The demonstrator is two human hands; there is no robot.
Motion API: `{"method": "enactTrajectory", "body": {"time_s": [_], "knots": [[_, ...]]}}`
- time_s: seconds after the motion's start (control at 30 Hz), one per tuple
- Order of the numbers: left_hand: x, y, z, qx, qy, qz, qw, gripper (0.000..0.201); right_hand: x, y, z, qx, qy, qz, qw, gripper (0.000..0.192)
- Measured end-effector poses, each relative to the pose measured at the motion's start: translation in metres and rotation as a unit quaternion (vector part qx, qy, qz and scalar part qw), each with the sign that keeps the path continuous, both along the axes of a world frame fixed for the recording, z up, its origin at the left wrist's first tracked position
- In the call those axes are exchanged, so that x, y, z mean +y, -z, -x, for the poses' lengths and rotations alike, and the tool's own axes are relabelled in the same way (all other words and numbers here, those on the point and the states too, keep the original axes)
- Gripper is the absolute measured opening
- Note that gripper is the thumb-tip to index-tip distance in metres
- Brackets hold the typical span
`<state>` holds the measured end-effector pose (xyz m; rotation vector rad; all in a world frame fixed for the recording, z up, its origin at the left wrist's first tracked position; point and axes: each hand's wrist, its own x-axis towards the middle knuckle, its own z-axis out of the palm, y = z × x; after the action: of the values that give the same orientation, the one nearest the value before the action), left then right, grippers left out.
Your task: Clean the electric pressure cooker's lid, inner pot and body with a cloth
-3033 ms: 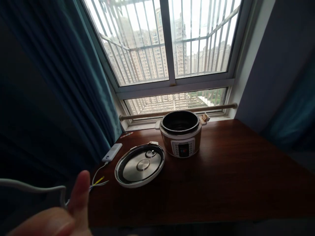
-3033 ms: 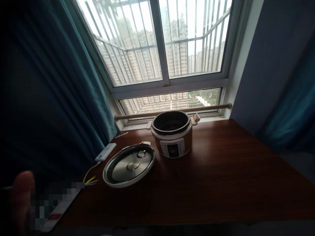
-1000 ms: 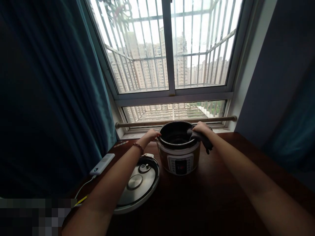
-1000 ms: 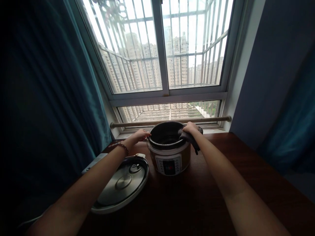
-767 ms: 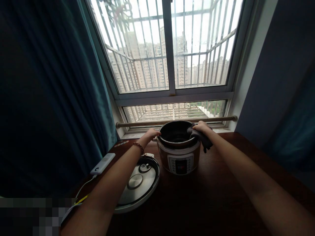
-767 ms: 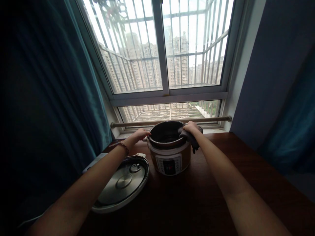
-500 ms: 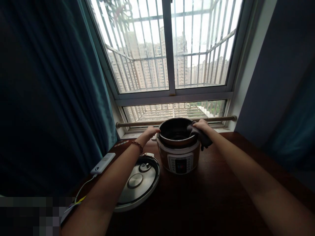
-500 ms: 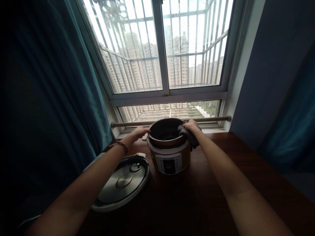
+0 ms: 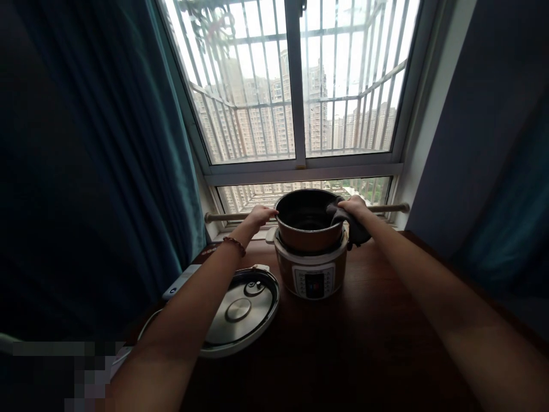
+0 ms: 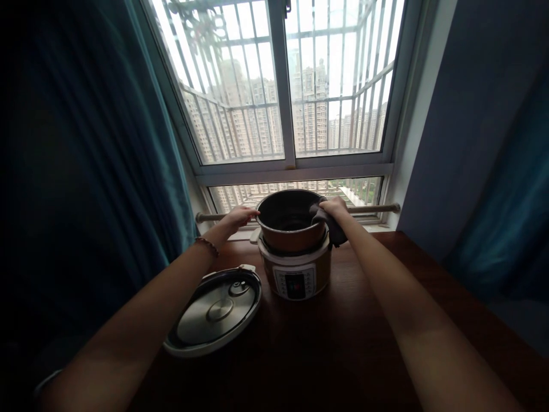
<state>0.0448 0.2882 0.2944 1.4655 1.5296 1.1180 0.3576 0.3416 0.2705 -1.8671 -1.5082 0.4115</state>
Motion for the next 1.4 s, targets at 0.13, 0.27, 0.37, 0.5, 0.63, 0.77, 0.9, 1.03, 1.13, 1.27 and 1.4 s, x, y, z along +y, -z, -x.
{"method": "enactTrajectory", "body": {"time_s": [0.13,0.27,0.37,0.5,0.63,0.77,0.9,1.03,1.13,1.27,1.4], "knots": [[-0.012,-0.022,-0.004,-0.056,0.003,-0.069,0.996,0.024,-0.019,-0.029,-0.003,0.036,0.012,-0.033,0.999,0.021],[-0.028,-0.043,-0.008,-0.114,0.010,-0.126,0.985,0.022,-0.053,-0.062,-0.004,0.086,0.000,-0.081,0.993,0.016],[-0.048,-0.057,-0.013,-0.158,0.027,-0.159,0.974,0.023,-0.092,-0.088,-0.004,0.165,-0.015,-0.137,0.977,0.015],[-0.098,-0.065,-0.022,-0.209,0.063,-0.178,0.959,0.021,-0.159,-0.107,-0.007,0.210,-0.009,-0.154,0.965,0.010],[-0.169,-0.046,-0.032,-0.293,0.079,-0.145,0.942,0.018,-0.225,-0.084,-0.018,0.236,0.008,-0.122,0.964,0.008],[-0.236,0.009,-0.036,-0.288,0.063,-0.058,0.954,0.018,-0.274,-0.015,-0.034,0.335,-0.049,-0.064,0.939,0.019],[-0.274,0.086,-0.035,-0.292,0.047,0.032,0.955,0.019,-0.301,0.060,-0.039,0.357,-0.070,0.022,0.931,0.021],[-0.286,0.150,-0.033,-0.302,0.032,0.065,0.951,0.023,-0.309,0.113,-0.033,0.341,-0.076,0.056,0.935,0.016],[-0.291,0.178,-0.031,-0.307,0.006,0.081,0.948,0.027,-0.306,0.140,-0.027,0.337,-0.081,0.058,0.936,0.013],[-0.292,0.197,-0.025,-0.303,-0.002,0.094,0.948,0.028,-0.296,0.164,-0.023,0.351,-0.098,0.049,0.930,0.014],[-0.290,0.205,-0.022,-0.290,-0.009,0.090,0.953,0.029,-0.287,0.176,-0.021,0.370,-0.098,0.054,0.922,0.017]]}}
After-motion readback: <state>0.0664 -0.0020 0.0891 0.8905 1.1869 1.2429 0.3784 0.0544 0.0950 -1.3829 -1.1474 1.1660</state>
